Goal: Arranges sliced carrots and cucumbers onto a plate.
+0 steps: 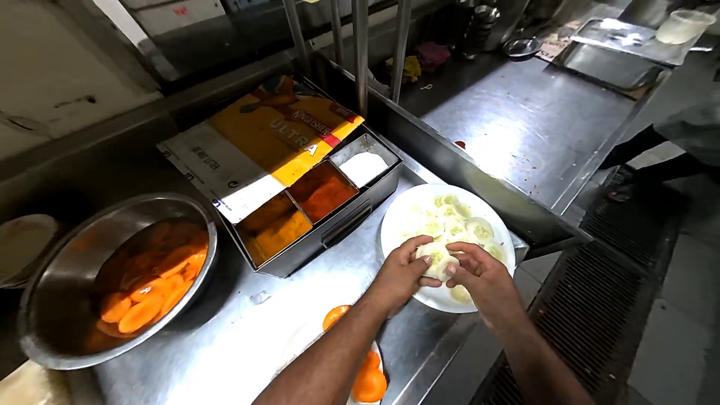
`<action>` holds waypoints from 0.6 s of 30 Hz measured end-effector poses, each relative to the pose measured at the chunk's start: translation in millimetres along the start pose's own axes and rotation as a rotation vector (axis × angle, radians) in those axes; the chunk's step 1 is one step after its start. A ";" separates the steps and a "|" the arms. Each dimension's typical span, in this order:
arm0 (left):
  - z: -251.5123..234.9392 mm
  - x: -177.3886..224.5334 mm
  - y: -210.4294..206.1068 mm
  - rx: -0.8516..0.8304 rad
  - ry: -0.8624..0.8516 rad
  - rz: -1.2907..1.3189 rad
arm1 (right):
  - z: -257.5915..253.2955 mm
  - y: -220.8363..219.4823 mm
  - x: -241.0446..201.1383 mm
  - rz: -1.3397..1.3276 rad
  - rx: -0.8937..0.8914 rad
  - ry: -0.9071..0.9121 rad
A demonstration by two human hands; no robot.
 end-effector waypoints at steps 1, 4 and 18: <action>1.4 -0.2 1.5 0.042 -0.010 0.030 | 0.4 2.3 -1.7 0.106 0.007 0.041; 7.9 1.6 9.4 0.132 -0.025 0.090 | 3.7 16.4 -4.8 0.572 0.035 0.197; 23.8 0.8 11.4 0.036 -0.088 -0.050 | -2.1 -14.6 -14.5 -0.033 -0.041 -0.051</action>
Point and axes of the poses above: each hand's wrist, its own z-axis away from the middle knuckle, its own y-axis out of the back of the hand, x = y × z, the point moved 2 cm from there along -z, towards the middle knuckle, and after that the axes turned 13 degrees about -x, right-handed, at the moved point
